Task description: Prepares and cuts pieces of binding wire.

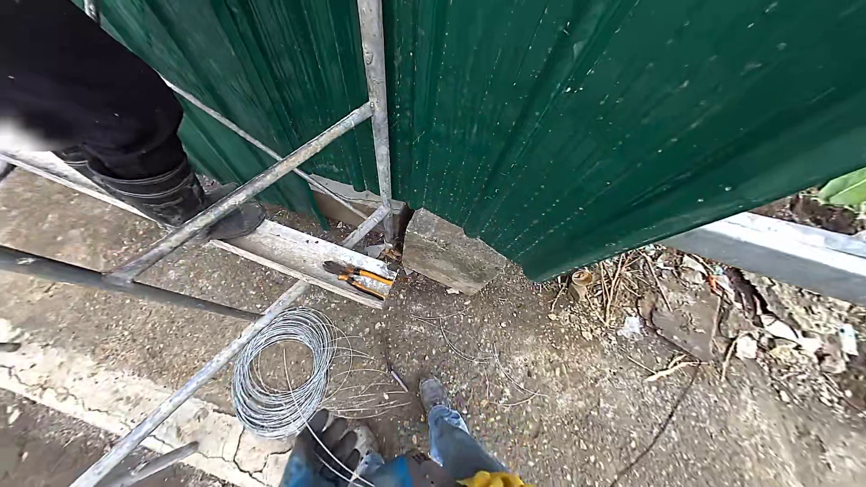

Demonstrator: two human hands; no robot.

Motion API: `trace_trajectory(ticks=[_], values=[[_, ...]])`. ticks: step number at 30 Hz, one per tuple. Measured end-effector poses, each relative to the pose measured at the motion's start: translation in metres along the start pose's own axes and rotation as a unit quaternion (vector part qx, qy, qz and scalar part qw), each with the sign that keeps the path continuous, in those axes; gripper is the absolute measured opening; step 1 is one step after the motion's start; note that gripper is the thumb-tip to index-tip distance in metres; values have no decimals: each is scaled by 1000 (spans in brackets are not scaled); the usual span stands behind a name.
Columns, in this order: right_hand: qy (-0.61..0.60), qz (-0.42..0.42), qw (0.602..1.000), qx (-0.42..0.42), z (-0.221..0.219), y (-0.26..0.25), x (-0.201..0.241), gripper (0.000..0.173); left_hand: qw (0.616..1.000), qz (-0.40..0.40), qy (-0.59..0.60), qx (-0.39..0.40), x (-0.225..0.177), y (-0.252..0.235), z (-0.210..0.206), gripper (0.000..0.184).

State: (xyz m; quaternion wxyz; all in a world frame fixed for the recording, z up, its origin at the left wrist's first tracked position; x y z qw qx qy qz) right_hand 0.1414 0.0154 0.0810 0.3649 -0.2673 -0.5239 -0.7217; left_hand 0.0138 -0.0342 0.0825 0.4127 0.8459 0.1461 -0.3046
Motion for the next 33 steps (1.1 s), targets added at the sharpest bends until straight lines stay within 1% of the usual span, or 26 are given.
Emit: trace_trajectory(ticks=[1, 2, 3, 5, 6, 8, 10, 13, 14, 15, 18, 19, 20, 21, 22, 25, 26, 29, 31, 33], values=[[15, -3, 1000, 13, 0, 1, 4, 33, 999, -6, -18, 37, 2, 8, -11, 50], [15, -7, 1000, 25, 0, 0, 8, 32, 998, -24, -25, 52, 0, 14, -20, 50], [-8, -3, 1000, 20, -2, -1, 13, 31, 997, -48, -31, 53, -4, 18, -22, 49], [-106, 12, 994, -14, -6, -5, 24, 32, 997, -66, -12, 38, -17, 18, -19, 54], [-156, 28, 986, -46, -9, -9, 25, 30, 998, -65, 7, 23, -25, 15, -15, 56], [-246, 71, 962, -93, -15, -19, 25, 28, 998, -49, 49, -7, -41, 6, 0, 56], [-285, 84, 950, -95, -19, -29, 25, 30, 995, -19, 95, -26, -49, -4, 26, 53], [-317, 23, 946, -68, -19, -45, 17, 27, 988, 28, 148, -19, -55, -8, 58, 53], [-321, 1, 945, -62, -18, -48, 14, 27, 987, 39, 153, -28, -54, -8, 67, 52], [-321, -14, 945, -55, -17, -50, 13, 28, 986, 42, 152, -58, -50, -10, 78, 51], [-324, -21, 945, -41, -17, -54, 17, 36, 965, 43, 150, -210, -30, -22, 112, 41], [-320, -19, 946, -43, -18, -56, 18, 40, 955, 48, 150, -250, -22, -28, 121, 37], [-314, -18, 948, -45, -19, -59, 18, 42, 948, 55, 150, -275, -13, -34, 127, 31], [-302, -26, 952, -37, -21, -61, 19, 40, 945, 66, 150, -284, -6, -40, 129, 27], [-283, -47, 958, -11, -22, -60, 22, 35, 944, 75, 147, -286, 0, -45, 128, 24], [-214, -84, 971, 64, -28, -60, 28, 27, 940, 100, 122, -303, 14, -54, 127, 30], [-197, -88, 974, 74, -28, -61, 31, 26, 939, 118, 137, -293, 16, -55, 125, 34], [-114, -69, 988, 80, -20, -68, 32, 22, 935, 137, 193, -264, 17, -58, 119, 42], [-34, -52, 994, 90, -13, -73, 33, 21, 926, 129, 235, -265, 11, -56, 118, 41], [5, -45, 995, 92, -9, -78, 34, 22, 913, 113, 283, -272, 4, -53, 117, 39]])
Point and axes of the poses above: each hand's wrist, its own y-axis away from the middle knuckle, its own z-axis out of the back of the hand, x = y × z, the point moved 8 cm from there along -y, towards the middle knuckle, and after that the axes turned 13 degrees about y, right-handed, at the moved point
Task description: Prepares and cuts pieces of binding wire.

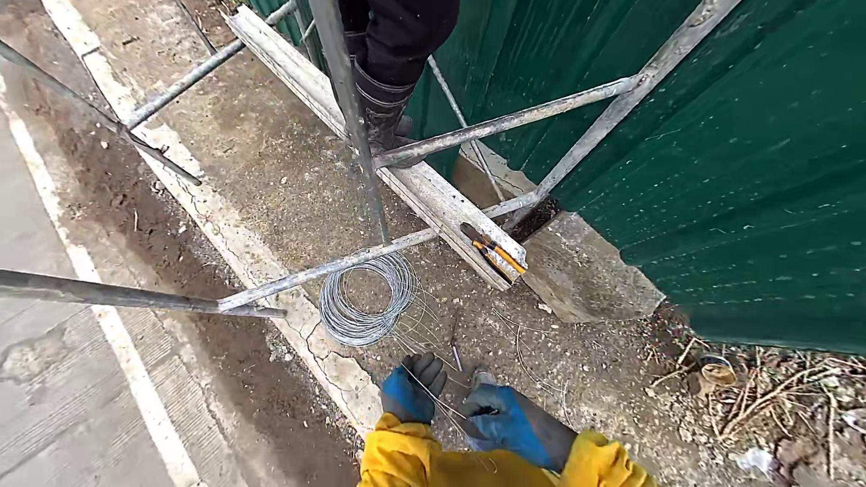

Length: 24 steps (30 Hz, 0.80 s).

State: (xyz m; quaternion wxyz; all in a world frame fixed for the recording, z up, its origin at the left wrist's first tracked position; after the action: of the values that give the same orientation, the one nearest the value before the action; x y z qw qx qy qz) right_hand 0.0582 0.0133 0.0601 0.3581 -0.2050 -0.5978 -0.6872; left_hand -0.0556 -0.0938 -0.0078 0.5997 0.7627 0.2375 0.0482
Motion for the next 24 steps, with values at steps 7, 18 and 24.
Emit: trace_trajectory(ticks=[7, 18, 24], values=[[-189, -68, 979, 30, -16, -8, -5, 16, 990, -51, 131, -18, -16, 4, 5, 31], [-322, -152, 934, -1, -23, -7, -1, 19, 968, -106, 220, -51, -20, 3, 17, 33], [-300, -190, 934, 38, -33, -7, -6, 18, 970, -102, 215, -47, -15, -1, 18, 33]])
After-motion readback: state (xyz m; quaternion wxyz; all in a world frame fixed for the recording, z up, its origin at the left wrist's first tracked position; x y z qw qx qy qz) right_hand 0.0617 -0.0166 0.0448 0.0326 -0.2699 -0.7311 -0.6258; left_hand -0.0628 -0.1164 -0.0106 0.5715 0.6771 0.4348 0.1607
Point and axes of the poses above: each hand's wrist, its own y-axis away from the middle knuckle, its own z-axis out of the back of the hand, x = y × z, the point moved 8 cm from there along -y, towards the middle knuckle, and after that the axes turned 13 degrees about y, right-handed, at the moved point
